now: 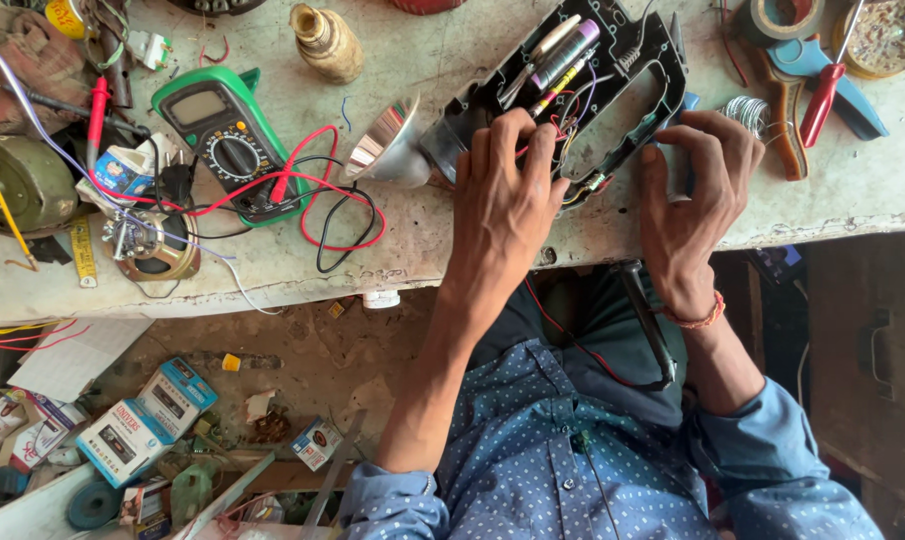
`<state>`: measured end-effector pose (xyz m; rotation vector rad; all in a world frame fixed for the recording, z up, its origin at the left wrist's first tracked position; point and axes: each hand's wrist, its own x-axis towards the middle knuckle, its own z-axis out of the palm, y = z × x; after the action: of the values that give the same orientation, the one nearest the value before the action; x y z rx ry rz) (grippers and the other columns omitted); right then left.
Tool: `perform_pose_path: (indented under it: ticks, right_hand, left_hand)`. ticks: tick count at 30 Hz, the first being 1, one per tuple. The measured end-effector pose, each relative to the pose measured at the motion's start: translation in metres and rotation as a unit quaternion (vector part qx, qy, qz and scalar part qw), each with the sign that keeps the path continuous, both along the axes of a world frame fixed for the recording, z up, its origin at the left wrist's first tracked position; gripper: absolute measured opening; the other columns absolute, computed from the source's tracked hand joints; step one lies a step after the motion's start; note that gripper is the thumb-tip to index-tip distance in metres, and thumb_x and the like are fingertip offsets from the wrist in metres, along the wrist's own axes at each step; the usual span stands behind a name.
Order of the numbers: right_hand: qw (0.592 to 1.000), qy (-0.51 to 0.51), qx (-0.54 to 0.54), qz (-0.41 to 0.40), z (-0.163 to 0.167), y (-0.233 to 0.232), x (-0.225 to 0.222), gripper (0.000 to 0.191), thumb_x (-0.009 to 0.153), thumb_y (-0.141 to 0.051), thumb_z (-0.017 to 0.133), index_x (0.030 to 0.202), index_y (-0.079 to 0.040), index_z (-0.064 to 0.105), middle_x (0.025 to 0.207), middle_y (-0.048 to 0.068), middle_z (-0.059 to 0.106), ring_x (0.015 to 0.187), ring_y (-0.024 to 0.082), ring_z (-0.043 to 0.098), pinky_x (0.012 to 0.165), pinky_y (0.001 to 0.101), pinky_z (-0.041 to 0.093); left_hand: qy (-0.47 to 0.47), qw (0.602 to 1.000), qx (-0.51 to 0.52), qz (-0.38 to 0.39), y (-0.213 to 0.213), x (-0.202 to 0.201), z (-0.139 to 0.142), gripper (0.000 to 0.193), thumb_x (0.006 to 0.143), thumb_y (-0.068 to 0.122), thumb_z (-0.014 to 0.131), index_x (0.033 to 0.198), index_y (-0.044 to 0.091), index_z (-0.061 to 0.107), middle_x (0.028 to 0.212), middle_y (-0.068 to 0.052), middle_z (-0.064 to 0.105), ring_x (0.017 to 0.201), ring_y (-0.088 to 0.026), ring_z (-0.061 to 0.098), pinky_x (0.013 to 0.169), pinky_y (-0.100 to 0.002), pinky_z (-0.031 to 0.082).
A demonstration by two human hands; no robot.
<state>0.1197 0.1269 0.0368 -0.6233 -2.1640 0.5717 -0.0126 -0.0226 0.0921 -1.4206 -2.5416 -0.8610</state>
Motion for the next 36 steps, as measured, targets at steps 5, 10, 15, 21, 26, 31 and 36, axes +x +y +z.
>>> perform_pose_path:
  ticks: [5,10,15,21,26,31,36]
  right_hand:
    - [0.998,-0.002,0.018,0.057,0.009,0.0,-0.004,0.018,0.102,0.0,0.08,0.115,-0.002,0.068,0.128,0.013,0.063,0.121,0.031,0.055,0.106,0.0432,0.044]
    - [0.995,-0.007,0.008,0.098,0.015,0.0,-0.008,0.02,0.102,0.003,0.08,0.117,-0.001,0.068,0.127,0.013,0.063,0.119,0.031,0.056,0.103,0.0428,0.046]
    - [0.993,-0.002,0.021,0.119,0.016,0.009,-0.018,0.02,0.101,0.001,0.079,0.116,-0.001,0.067,0.128,0.013,0.063,0.119,0.032,0.056,0.103,0.0421,0.046]
    - [0.992,-0.007,0.028,0.126,0.013,0.013,-0.023,0.019,0.102,0.001,0.079,0.117,-0.001,0.066,0.128,0.013,0.063,0.121,0.031,0.055,0.104,0.0417,0.046]
    - [0.992,-0.014,0.018,0.125,0.012,0.01,-0.021,0.018,0.103,0.0,0.078,0.116,-0.001,0.066,0.127,0.013,0.062,0.12,0.031,0.055,0.103,0.0421,0.045]
    - [0.992,-0.016,0.021,0.124,0.012,0.009,-0.021,0.016,0.104,0.0,0.077,0.115,-0.001,0.066,0.126,0.012,0.062,0.119,0.031,0.055,0.103,0.0416,0.046]
    - [0.992,-0.016,0.017,0.122,0.012,0.009,-0.02,0.016,0.104,-0.001,0.078,0.116,-0.002,0.066,0.127,0.012,0.061,0.12,0.031,0.055,0.103,0.0415,0.046]
  left_hand:
    - [0.017,0.999,0.03,0.04,0.0,0.014,-0.005,0.047,0.087,0.015,0.082,0.126,0.004,0.058,0.128,-0.01,0.052,0.118,-0.028,0.056,0.097,-0.046,0.045]
    - [-0.026,0.994,0.091,0.046,0.002,0.021,-0.016,0.032,0.094,0.007,0.074,0.122,0.003,0.057,0.133,-0.012,0.052,0.126,-0.031,0.057,0.109,-0.044,0.048]
    - [-0.051,0.988,0.134,0.05,0.005,0.024,-0.023,0.018,0.1,-0.001,0.067,0.114,0.002,0.057,0.134,-0.013,0.053,0.125,-0.034,0.059,0.108,-0.045,0.049]
    - [-0.093,0.975,0.199,0.031,0.003,0.021,-0.028,0.013,0.102,0.002,0.062,0.113,0.003,0.056,0.13,-0.014,0.053,0.121,-0.033,0.062,0.103,-0.041,0.053]
    - [-0.17,0.962,0.212,0.036,-0.001,0.018,-0.031,0.008,0.107,0.009,0.059,0.112,0.003,0.056,0.114,-0.014,0.059,0.104,-0.032,0.065,0.089,-0.041,0.054]
    - [-0.208,0.954,0.21,0.058,-0.001,0.01,-0.028,0.009,0.11,0.014,0.056,0.112,0.005,0.057,0.104,-0.013,0.063,0.092,-0.03,0.068,0.079,-0.04,0.054]
    - [-0.172,0.958,0.225,0.043,0.001,0.001,-0.023,0.008,0.114,0.015,0.054,0.116,0.007,0.055,0.11,-0.009,0.069,0.098,-0.03,0.071,0.081,-0.038,0.057]
